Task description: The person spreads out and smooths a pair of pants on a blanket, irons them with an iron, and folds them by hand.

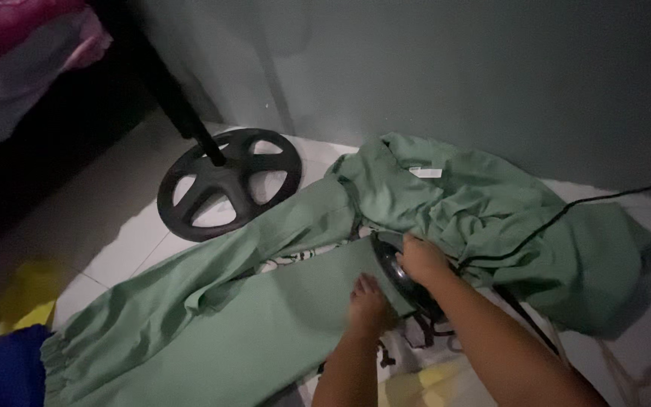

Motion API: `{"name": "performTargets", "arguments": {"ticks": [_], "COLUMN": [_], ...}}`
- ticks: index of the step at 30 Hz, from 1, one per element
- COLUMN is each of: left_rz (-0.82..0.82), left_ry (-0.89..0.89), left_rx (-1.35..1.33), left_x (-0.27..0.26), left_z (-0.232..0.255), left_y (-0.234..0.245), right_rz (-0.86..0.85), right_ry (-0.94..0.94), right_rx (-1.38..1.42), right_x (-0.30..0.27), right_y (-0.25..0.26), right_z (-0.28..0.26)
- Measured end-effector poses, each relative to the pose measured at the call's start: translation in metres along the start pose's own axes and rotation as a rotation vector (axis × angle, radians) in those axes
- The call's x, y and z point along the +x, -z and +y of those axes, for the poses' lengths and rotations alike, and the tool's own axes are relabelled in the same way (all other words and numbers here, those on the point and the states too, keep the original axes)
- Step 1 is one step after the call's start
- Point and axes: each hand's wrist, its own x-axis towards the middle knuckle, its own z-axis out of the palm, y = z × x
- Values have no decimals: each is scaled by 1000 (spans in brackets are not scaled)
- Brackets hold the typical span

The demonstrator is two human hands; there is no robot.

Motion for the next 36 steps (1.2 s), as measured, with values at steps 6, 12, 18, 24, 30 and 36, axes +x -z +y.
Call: {"name": "performTargets", "arguments": {"ticks": [6, 12, 18, 24, 30, 36], "left_rz": [-136, -265, -232, -219, -354, -428], "left_ry": [75, -21, 161, 146, 188, 149], "left_rx": [60, 524, 450, 445, 527, 415], "left_x": [1, -17, -41, -68, -104, -109], "left_z": [-6, -20, -48, -58, -37, -39], "left_y": [-12, -3, -9, 15, 66, 92], "right_rz": [-22, -20, -144, -156, -37, -2], "right_ry": [88, 236, 299, 236, 174, -61], "right_rx": [5, -169, -118, -135, -167, -194], "right_x": [-18, -21, -19, -9, -5, -2], "right_y": [8, 13, 23, 11, -7, -20], "right_z": [20, 44, 53, 43, 6, -13]}}
